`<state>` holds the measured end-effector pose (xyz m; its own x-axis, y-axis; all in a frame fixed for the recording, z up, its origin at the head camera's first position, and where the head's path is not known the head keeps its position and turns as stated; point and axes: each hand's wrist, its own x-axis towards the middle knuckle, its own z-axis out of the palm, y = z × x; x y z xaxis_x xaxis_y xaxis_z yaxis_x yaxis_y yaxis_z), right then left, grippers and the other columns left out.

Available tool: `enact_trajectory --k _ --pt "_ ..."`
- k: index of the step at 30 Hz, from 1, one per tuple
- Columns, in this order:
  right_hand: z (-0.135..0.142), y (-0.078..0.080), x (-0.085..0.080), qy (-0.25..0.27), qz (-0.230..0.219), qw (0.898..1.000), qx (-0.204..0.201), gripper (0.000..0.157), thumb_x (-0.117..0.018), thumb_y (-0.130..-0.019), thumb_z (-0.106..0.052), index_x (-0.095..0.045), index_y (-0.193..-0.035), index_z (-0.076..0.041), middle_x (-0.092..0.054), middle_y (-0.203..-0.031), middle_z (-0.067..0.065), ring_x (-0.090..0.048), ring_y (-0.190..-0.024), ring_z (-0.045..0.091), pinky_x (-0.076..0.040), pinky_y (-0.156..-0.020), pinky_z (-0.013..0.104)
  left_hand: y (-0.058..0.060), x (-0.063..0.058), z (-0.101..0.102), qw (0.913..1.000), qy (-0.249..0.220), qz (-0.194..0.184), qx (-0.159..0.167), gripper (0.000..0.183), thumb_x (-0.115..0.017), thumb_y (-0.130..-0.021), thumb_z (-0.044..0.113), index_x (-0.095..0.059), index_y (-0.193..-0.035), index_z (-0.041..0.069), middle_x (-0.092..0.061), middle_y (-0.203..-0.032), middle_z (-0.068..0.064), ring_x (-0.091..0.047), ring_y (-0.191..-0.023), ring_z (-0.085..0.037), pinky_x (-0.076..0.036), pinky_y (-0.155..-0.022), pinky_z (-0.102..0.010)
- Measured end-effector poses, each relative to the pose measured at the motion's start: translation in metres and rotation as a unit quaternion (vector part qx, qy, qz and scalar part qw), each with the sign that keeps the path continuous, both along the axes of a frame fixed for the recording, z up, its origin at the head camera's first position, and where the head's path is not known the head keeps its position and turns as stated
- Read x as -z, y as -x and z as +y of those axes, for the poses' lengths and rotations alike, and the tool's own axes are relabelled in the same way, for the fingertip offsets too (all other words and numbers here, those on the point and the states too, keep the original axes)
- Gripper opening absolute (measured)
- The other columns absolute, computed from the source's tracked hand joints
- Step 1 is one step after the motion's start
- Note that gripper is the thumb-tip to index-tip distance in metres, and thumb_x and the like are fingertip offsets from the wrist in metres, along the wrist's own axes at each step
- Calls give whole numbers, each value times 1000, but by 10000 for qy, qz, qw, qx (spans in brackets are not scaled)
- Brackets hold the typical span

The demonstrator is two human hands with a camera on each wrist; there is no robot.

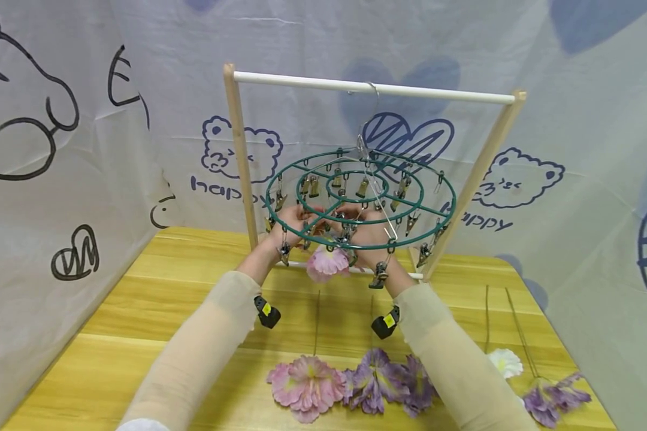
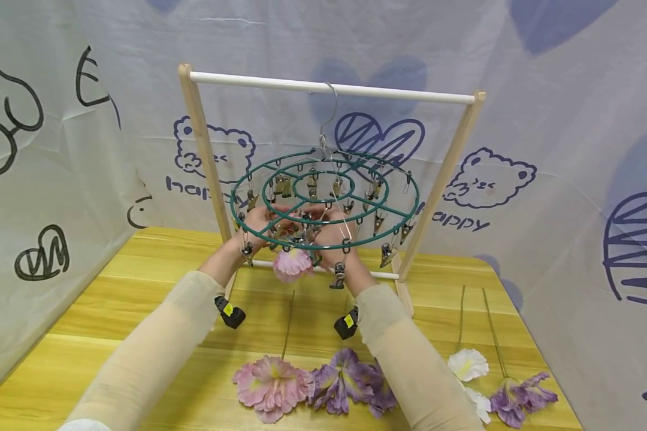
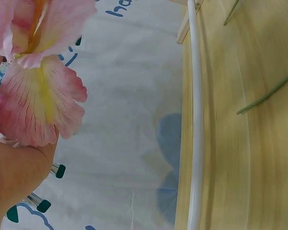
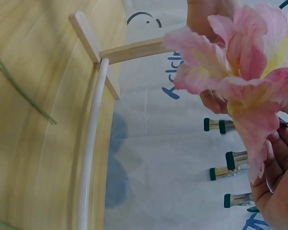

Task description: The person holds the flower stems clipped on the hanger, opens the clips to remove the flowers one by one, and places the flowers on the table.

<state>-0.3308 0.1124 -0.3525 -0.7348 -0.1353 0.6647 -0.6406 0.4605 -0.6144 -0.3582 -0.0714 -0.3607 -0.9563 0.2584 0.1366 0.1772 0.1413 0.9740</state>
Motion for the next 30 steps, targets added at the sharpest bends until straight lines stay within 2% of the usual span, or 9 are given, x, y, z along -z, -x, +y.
enact_trajectory --k 4,8,11,15,18,22,25,26,30 --pt "3 -7 -4 126 -67 9998 155 22 -84 -87 -5 -75 -101 9 -75 -94 21 -69 -83 36 -58 -73 36 1 2 3 9994 -313 -65 166 37 -56 -109 12 -56 -138 -11 -71 -116 -29 -71 -92 -21 -58 -95 -39" --pt "6 -16 -11 325 -437 9979 350 24 -85 -86 -8 -76 -101 8 -76 -98 22 -69 -91 38 -59 -81 39 -1 2 6 9984 -479 -108 297 39 -55 -109 11 -52 -139 -13 -67 -121 -33 -70 -89 -15 -58 -96 -37" --pt "8 -18 -12 522 -666 9957 379 24 -87 -83 -6 -77 -100 8 -76 -101 23 -70 -90 35 -57 -77 31 -2 3 8 9973 -601 -163 380 41 -56 -108 10 -50 -140 -14 -64 -127 -34 -71 -99 -23 -58 -98 -37" --pt "12 -18 -12 807 -930 9919 301 23 -87 -82 -1 -76 -100 9 -75 -102 23 -68 -80 19 -52 -64 19 0 6 11 9954 -809 -225 460 42 -60 -107 10 -50 -140 -14 -63 -132 -32 -68 -110 -26 -56 -98 -34" --pt "14 -18 -12 1093 -1150 9873 78 23 -85 -82 3 -74 -100 11 -74 -105 25 -66 -77 7 -53 -62 16 2 7 12 9936 -981 -249 502 38 -62 -105 7 -53 -135 -14 -72 -115 -22 -69 -99 -17 -56 -91 -28" --pt "17 -17 -10 1544 -1419 9774 -267 23 -84 -83 5 -73 -102 12 -72 -101 20 -61 -74 6 -50 -57 16 2 7 14 9926 -1079 -269 483 33 -63 -104 4 -55 -131 -14 -74 -101 -8 -68 -85 -9 -56 -86 -28" --pt "20 -17 -7 1529 -1339 9784 -377 22 -83 -85 3 -73 -103 11 -71 -98 17 -56 -72 9 -44 -52 18 1 6 15 9917 -1147 -321 480 29 -62 -104 3 -57 -128 -13 -74 -100 -7 -68 -83 -10 -57 -88 -31" --pt "21 -18 -7 1364 -1191 9829 -344 22 -83 -85 2 -73 -102 11 -71 -99 19 -56 -73 10 -44 -53 19 1 5 16 9909 -1204 -350 487 27 -62 -103 2 -58 -126 -12 -74 -99 -5 -68 -83 -10 -58 -88 -32" --pt "22 -16 -6 1275 -1133 9845 -402 20 -83 -85 2 -72 -100 11 -71 -99 20 -55 -75 9 -45 -57 19 1 4 17 9901 -1243 -411 500 22 -62 -103 1 -60 -121 -11 -74 -91 2 -69 -83 -10 -58 -92 -37"
